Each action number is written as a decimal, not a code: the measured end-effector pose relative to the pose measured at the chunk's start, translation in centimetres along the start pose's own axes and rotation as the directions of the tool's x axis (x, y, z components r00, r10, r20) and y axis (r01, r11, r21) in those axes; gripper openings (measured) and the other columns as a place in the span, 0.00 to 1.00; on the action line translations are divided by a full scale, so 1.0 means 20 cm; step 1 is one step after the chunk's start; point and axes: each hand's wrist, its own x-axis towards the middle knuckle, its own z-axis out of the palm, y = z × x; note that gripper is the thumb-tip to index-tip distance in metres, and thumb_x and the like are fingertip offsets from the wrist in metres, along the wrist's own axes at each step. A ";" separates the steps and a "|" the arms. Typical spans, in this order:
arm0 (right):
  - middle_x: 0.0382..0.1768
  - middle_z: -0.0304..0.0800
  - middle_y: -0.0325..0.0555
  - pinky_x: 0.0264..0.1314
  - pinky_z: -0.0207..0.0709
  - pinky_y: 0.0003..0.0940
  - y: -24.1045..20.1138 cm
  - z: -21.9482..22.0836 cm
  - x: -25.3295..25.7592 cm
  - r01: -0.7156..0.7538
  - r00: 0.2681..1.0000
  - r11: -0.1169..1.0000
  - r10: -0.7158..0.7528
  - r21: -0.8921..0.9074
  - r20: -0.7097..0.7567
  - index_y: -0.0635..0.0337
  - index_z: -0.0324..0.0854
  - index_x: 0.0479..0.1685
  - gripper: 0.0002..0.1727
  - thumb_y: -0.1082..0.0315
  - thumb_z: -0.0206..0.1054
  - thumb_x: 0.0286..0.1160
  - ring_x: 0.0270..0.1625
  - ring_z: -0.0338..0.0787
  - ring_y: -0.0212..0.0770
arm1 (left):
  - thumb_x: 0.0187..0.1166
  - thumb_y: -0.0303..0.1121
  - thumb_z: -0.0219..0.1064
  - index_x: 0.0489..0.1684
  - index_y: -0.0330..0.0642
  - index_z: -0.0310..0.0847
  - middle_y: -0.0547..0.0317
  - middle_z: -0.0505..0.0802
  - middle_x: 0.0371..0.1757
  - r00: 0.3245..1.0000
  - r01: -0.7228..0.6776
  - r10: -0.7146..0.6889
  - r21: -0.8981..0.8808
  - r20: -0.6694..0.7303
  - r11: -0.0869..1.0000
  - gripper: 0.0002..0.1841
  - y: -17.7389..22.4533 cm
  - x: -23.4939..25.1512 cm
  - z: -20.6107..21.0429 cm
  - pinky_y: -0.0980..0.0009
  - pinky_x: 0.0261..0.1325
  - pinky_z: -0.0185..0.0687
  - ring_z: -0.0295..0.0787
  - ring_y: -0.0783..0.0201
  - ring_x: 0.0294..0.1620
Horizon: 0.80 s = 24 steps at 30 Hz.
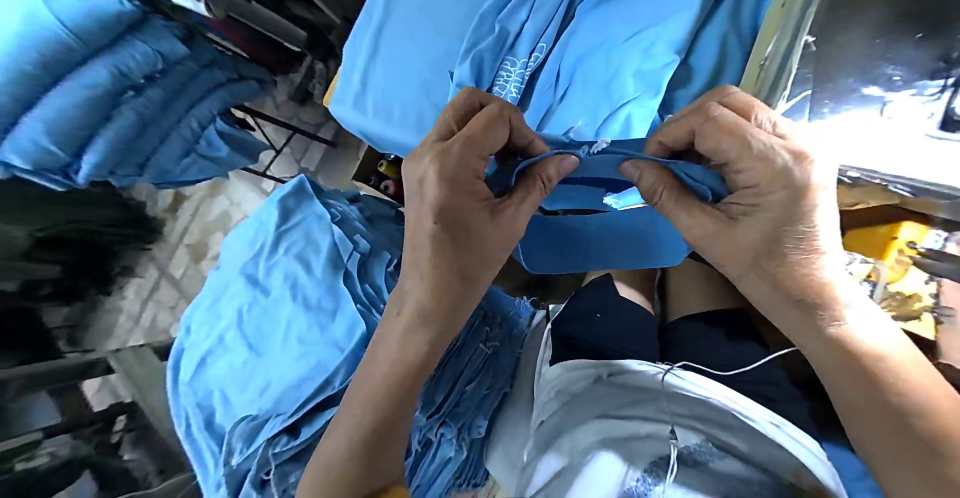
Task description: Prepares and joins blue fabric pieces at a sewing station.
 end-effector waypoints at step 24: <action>0.28 0.89 0.30 0.33 0.79 0.12 -0.01 -0.23 -0.36 -0.374 0.741 0.784 0.574 0.495 -0.349 0.60 0.90 0.37 0.05 0.75 0.68 0.75 0.30 0.83 0.17 | 0.90 0.35 0.59 0.50 0.37 0.82 0.54 0.89 0.58 0.940 -0.332 0.335 -0.054 0.058 0.942 0.11 0.24 0.21 0.46 0.58 0.82 0.63 0.81 0.63 0.69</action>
